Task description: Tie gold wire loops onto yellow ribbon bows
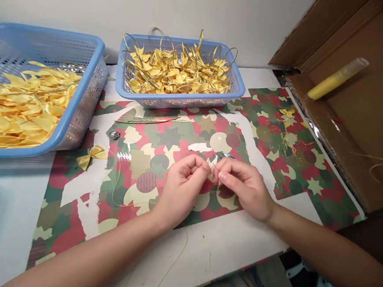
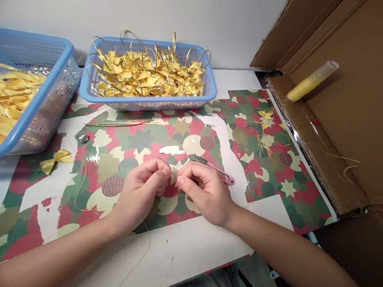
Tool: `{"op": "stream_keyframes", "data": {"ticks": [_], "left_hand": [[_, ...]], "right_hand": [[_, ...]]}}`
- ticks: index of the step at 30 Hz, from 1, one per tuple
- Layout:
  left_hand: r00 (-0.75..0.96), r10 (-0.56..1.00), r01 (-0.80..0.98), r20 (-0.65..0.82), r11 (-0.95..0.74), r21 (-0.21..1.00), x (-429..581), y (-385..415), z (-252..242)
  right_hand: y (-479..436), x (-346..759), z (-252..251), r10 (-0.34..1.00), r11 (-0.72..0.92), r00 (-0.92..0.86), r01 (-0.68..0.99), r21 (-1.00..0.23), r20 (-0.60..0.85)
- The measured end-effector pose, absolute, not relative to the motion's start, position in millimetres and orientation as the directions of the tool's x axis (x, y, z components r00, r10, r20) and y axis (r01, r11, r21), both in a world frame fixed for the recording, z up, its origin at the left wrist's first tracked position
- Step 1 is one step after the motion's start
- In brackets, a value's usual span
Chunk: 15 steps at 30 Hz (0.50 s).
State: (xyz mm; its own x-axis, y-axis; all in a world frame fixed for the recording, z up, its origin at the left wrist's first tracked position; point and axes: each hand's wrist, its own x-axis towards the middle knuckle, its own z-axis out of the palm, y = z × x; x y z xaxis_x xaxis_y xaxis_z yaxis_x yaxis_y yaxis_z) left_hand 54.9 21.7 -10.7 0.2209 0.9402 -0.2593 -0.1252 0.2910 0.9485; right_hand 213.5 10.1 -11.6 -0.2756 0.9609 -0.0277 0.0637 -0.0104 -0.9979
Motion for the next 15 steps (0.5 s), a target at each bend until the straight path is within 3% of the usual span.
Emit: {"op": "stream_keyframes", "data": {"ticks": [15], "left_hand": [[0.252, 0.939, -0.123, -0.235, 0.272, 0.954, 53.6, 22.8, -10.8]], "right_hand": [[11.7, 214.3, -12.3, 0.965, -0.039, -0.257, 0.033, -0.999, -0.046]]}}
